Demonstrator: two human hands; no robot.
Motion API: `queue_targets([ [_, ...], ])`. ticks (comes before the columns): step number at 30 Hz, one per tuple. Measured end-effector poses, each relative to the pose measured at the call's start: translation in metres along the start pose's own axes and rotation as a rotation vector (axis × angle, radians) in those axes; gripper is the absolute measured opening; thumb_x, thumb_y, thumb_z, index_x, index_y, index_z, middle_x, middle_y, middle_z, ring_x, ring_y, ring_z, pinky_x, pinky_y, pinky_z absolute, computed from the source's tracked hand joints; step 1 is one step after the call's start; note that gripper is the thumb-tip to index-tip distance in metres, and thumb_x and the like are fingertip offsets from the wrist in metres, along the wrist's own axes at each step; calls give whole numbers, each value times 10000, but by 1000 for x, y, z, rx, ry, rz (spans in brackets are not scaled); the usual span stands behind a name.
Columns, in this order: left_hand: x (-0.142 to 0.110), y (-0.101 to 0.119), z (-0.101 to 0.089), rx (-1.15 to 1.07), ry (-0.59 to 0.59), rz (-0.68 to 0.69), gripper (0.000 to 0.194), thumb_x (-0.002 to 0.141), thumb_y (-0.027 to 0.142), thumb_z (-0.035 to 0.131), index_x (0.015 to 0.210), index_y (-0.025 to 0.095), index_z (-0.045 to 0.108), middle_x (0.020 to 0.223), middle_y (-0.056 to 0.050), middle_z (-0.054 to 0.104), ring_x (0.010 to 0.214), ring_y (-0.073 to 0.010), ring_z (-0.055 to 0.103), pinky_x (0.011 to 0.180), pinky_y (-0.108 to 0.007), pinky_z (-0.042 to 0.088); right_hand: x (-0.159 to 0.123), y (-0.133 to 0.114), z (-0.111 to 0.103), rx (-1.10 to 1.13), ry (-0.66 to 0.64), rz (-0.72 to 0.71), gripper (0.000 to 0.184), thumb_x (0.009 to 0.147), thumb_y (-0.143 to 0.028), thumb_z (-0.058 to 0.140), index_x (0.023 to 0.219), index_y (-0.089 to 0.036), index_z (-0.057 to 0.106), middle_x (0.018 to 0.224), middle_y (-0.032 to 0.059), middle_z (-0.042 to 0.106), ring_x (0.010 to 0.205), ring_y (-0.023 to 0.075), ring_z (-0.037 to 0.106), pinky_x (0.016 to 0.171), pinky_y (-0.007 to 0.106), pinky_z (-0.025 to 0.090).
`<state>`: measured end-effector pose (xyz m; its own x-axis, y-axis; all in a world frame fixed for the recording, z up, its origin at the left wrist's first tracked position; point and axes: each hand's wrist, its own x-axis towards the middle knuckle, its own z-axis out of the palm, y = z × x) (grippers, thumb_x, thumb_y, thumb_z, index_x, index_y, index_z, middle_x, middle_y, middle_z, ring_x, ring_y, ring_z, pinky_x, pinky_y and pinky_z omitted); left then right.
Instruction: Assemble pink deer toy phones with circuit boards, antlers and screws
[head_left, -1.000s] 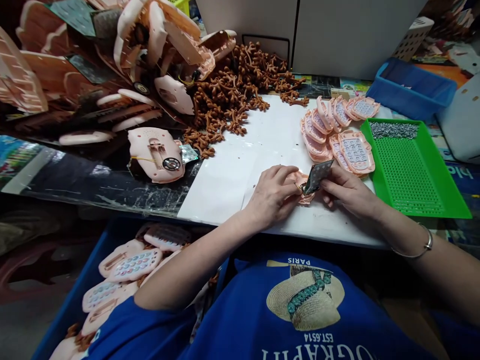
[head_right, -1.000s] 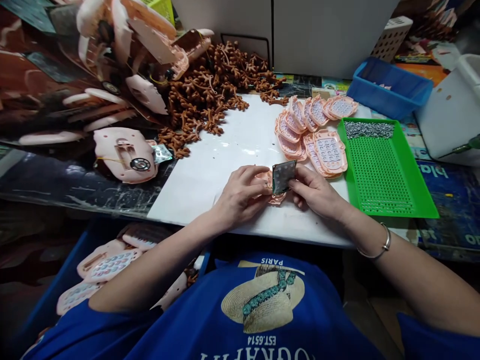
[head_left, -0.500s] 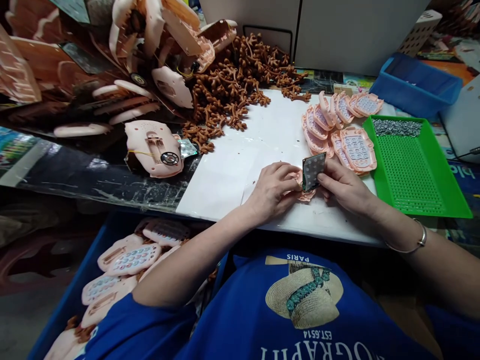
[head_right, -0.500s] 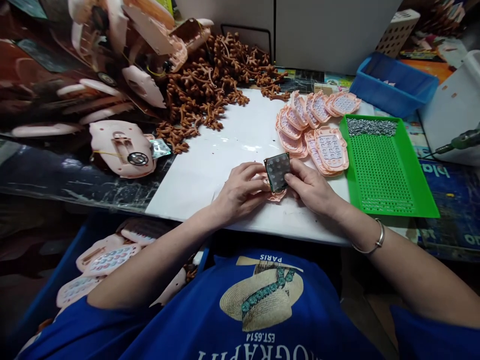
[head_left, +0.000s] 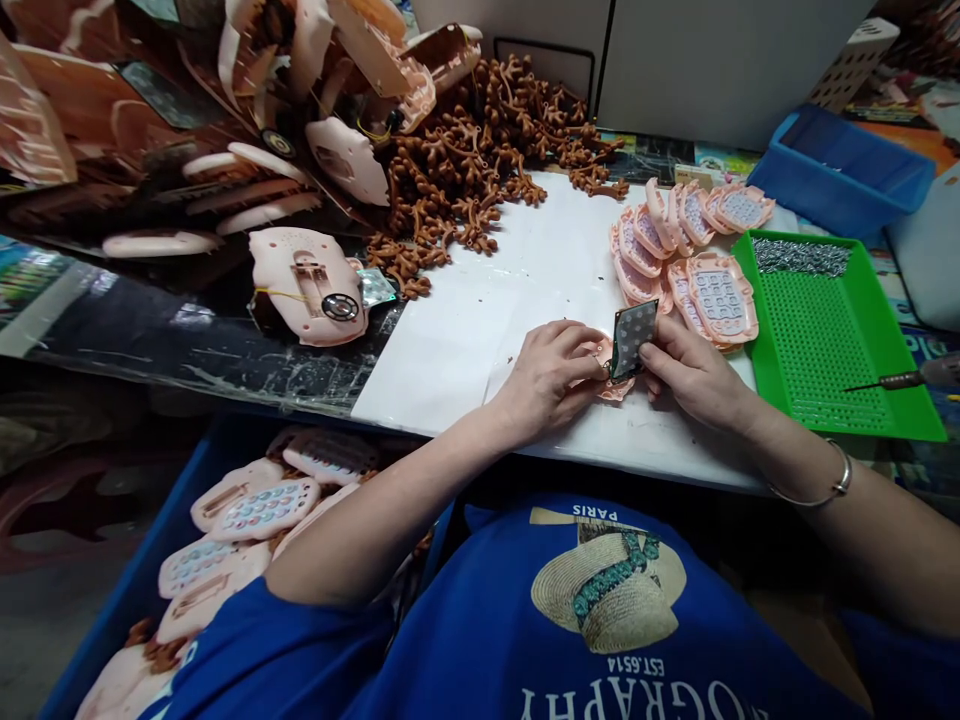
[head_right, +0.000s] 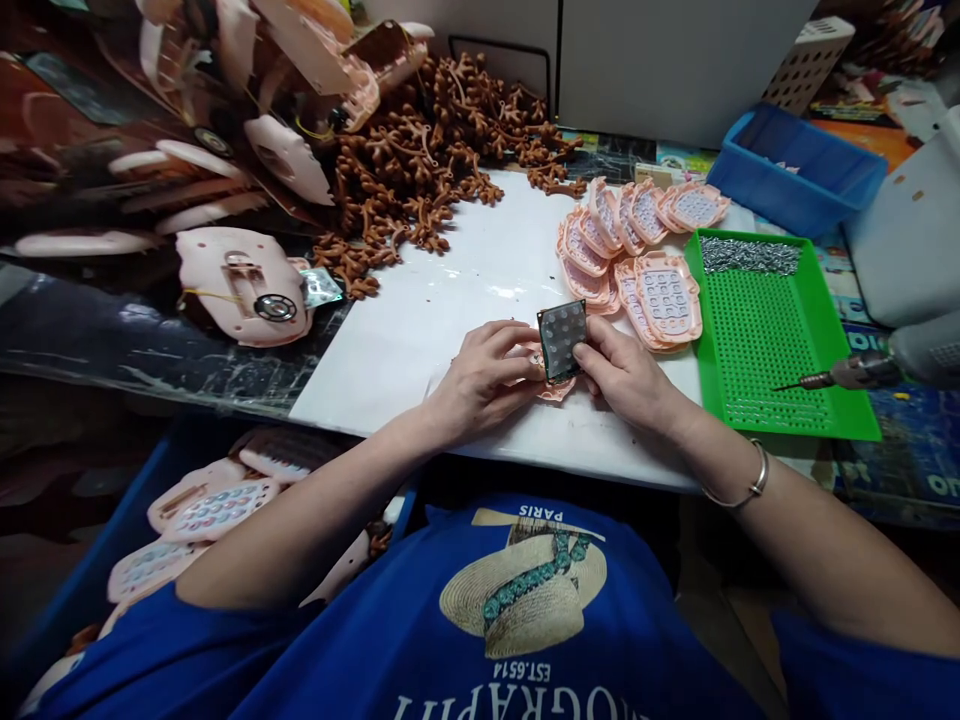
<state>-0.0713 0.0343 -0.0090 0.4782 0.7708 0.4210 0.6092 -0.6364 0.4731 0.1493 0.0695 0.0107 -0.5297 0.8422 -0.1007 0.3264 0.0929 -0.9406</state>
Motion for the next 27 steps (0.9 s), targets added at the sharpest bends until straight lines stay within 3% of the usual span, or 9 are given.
queue_targets([
  [15, 0, -1, 0, 17, 2, 28, 155, 926, 314, 609, 918, 221, 734, 1232, -84, 653, 1155, -243, 542, 1007, -406, 410, 3, -15, -4, -271, 20, -47, 96, 956, -282, 459, 913, -224, 522, 625, -37, 529, 506, 128, 535, 518, 293, 451],
  [27, 0, -2, 1, 5, 8, 25, 163, 926, 326, 612, 966, 233, 740, 1215, -80, 659, 1144, -244, 550, 998, -405, 411, 7, -22, -7, -272, -55, -17, 112, 948, -274, 447, 950, -216, 544, 661, -26, 545, 520, 138, 547, 536, 317, 468],
])
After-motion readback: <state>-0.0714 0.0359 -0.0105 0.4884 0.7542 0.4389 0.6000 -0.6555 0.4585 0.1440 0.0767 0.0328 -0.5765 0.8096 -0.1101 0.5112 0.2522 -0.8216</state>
